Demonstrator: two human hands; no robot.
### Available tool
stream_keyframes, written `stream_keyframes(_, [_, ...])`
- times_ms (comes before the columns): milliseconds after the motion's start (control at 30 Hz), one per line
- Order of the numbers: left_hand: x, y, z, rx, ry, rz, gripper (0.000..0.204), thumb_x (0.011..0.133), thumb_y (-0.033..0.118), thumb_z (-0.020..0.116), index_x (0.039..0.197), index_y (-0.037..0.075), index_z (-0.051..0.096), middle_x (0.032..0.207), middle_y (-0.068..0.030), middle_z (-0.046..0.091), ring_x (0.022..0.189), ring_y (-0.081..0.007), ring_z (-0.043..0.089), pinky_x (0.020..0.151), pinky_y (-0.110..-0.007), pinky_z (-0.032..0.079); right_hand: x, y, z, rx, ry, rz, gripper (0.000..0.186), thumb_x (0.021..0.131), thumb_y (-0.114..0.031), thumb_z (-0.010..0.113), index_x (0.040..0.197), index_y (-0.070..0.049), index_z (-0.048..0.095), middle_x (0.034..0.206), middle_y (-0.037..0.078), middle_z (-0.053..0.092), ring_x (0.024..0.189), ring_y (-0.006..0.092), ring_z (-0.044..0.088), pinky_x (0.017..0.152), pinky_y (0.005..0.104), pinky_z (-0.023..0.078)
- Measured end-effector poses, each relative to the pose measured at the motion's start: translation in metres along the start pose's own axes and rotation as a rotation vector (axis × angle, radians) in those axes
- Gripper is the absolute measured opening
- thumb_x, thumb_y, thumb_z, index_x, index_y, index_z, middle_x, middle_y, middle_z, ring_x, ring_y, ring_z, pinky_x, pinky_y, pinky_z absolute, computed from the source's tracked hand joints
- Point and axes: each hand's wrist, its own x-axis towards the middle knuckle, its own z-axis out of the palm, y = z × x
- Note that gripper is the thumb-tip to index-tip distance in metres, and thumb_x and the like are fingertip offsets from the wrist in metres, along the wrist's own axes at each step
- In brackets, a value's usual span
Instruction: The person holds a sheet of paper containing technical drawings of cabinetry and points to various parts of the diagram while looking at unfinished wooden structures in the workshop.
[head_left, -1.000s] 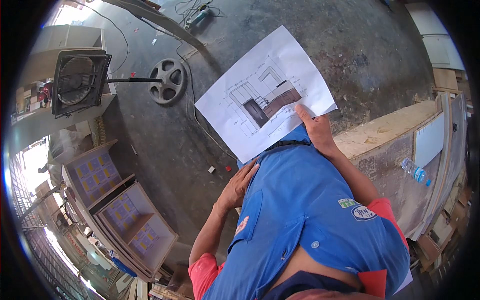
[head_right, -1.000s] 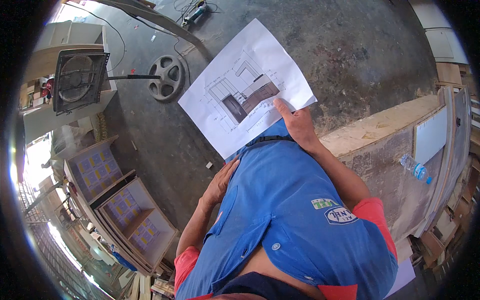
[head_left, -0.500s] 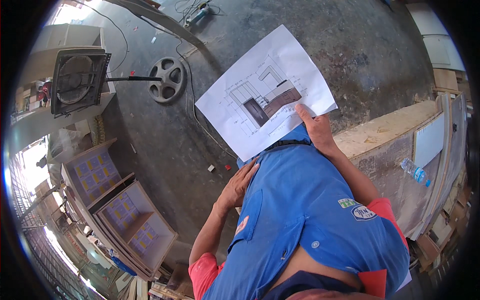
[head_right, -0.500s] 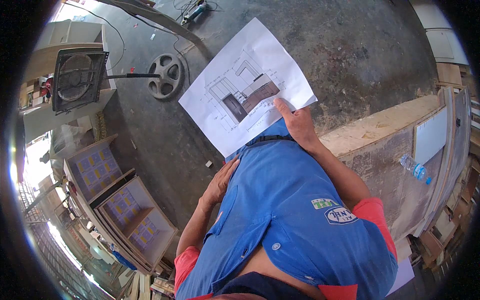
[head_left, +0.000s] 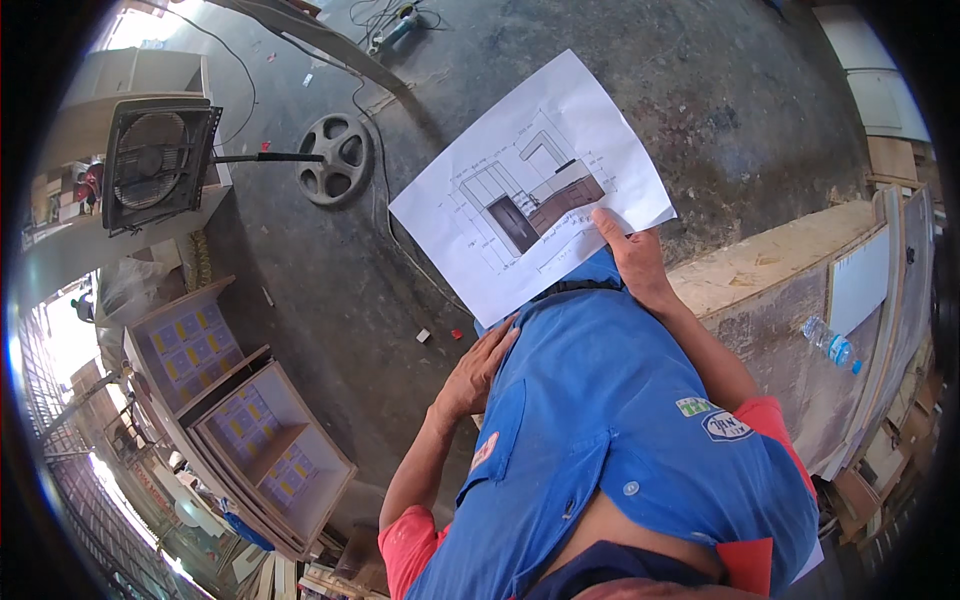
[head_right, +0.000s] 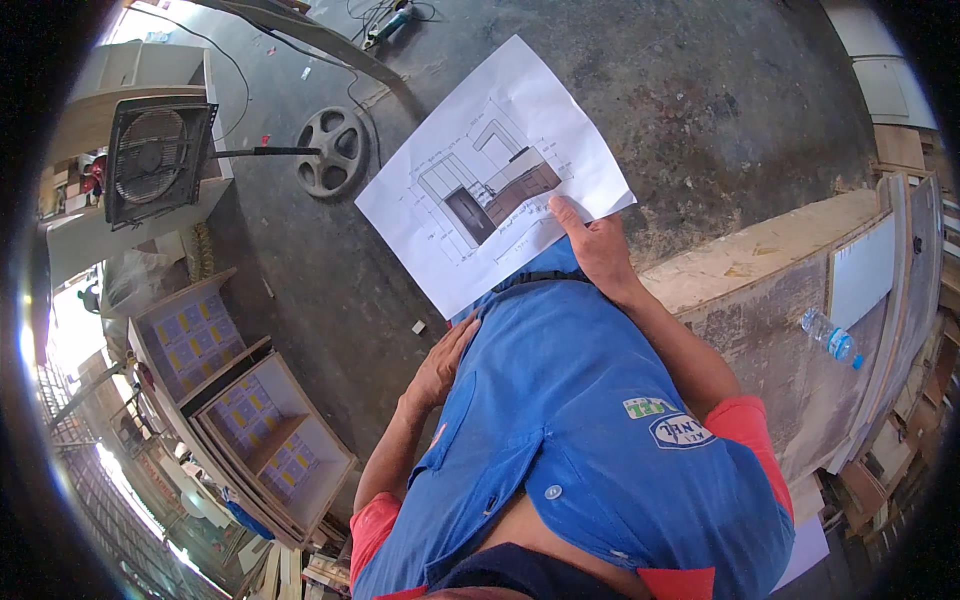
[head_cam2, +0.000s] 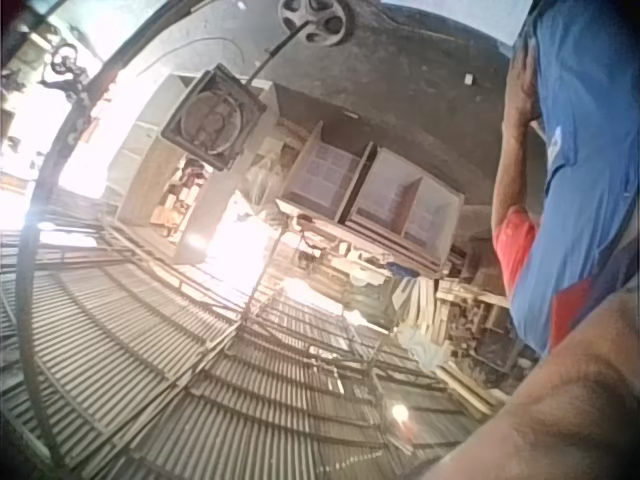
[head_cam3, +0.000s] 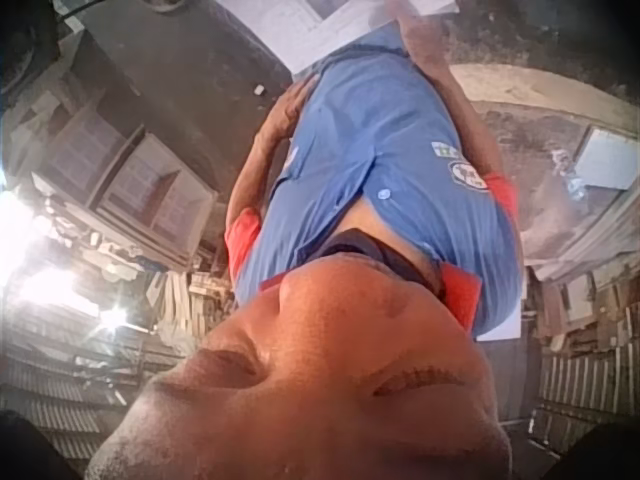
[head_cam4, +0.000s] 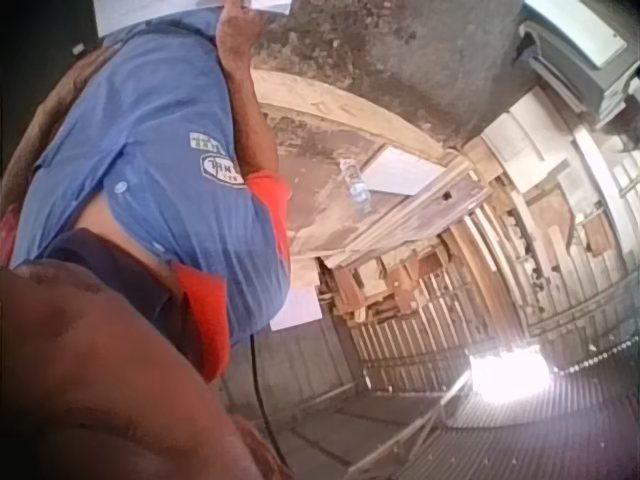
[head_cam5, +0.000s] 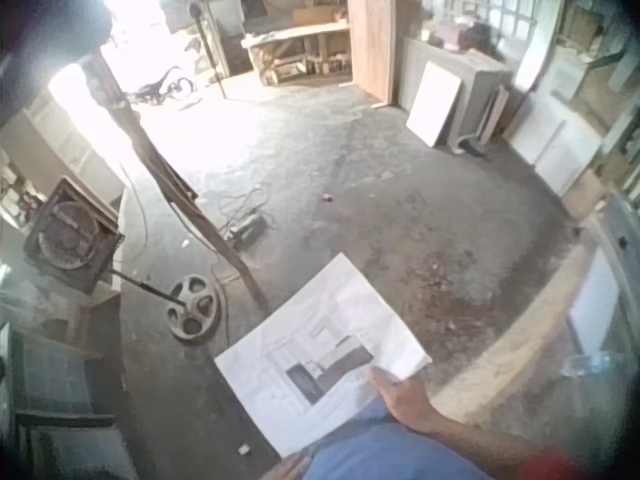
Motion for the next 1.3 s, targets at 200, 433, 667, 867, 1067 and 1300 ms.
stream_keyframes(200, [-0.0006,-0.0009,-0.0001,0.004,0.003,0.007,0.080,0.076,0.016,0.068,0.145,0.008,0.028,0.150,-0.0197,0.029,0.134,-0.0385,0.036,0.111,-0.044,0.032,0.0002,0.0027,-0.0016,0.001,-0.007,0.018,0.029,0.092,-0.020,0.063,0.111,0.002,0.061,0.101,0.009,0.065,0.090,0.0149,0.059,0.078,0.0286,0.048])
stream_keyframes(433, [0.0002,0.0008,-0.0018,0.013,0.022,0.053,0.084,0.074,0.015,0.070,0.145,0.008,0.027,0.151,-0.0193,0.028,0.132,-0.0387,0.038,0.110,-0.044,0.034,0.0000,0.0038,-0.0015,0.007,-0.001,0.015,0.029,0.092,-0.020,0.063,0.111,0.002,0.061,0.101,0.009,0.065,0.090,0.0147,0.059,0.079,0.0281,0.048])
stream_keyframes(667, [0.0005,0.0010,-0.0015,0.031,0.033,0.052,0.080,0.076,0.015,0.069,0.145,0.009,0.028,0.151,-0.0194,0.029,0.132,-0.0387,0.039,0.108,-0.044,0.035,-0.0008,0.0018,-0.0013,0.007,0.006,0.031,0.030,0.093,-0.021,0.063,0.110,0.002,0.062,0.101,0.009,0.065,0.090,0.0150,0.060,0.078,0.0281,0.048])
stream_keyframes(867, [0.0018,0.0042,-0.0041,0.026,0.034,0.050,0.077,0.078,0.015,0.067,0.144,0.009,0.029,0.150,-0.0193,0.030,0.132,-0.0380,0.039,0.108,-0.044,0.036,0.0002,0.0023,-0.0018,-0.006,-0.004,0.026,0.030,0.093,-0.022,0.063,0.110,0.002,0.062,0.101,0.009,0.065,0.089,0.0153,0.060,0.078,0.0286,0.048])
stream_keyframes(1067, [0.0008,0.0014,-0.0030,0.040,0.021,0.032,0.077,0.078,0.015,0.067,0.144,0.009,0.029,0.150,-0.0200,0.030,0.132,-0.0381,0.039,0.108,-0.044,0.036,0.0002,0.0016,-0.0013,-0.009,-0.006,0.011,0.029,0.094,-0.021,0.061,0.110,0.003,0.062,0.101,0.009,0.065,0.090,0.0154,0.059,0.078,0.0285,0.047])
stream_keyframes(1300, [0.0021,0.0033,-0.0031,0.031,0.030,0.041,0.076,0.078,0.015,0.068,0.144,0.009,0.030,0.150,-0.0195,0.030,0.131,-0.0375,0.040,0.108,-0.044,0.036,0.0001,0.0048,-0.0029,-0.013,0.000,0.051,0.031,0.093,-0.024,0.063,0.110,0.002,0.062,0.101,0.009,0.066,0.091,0.0153,0.060,0.079,0.0287,0.047])
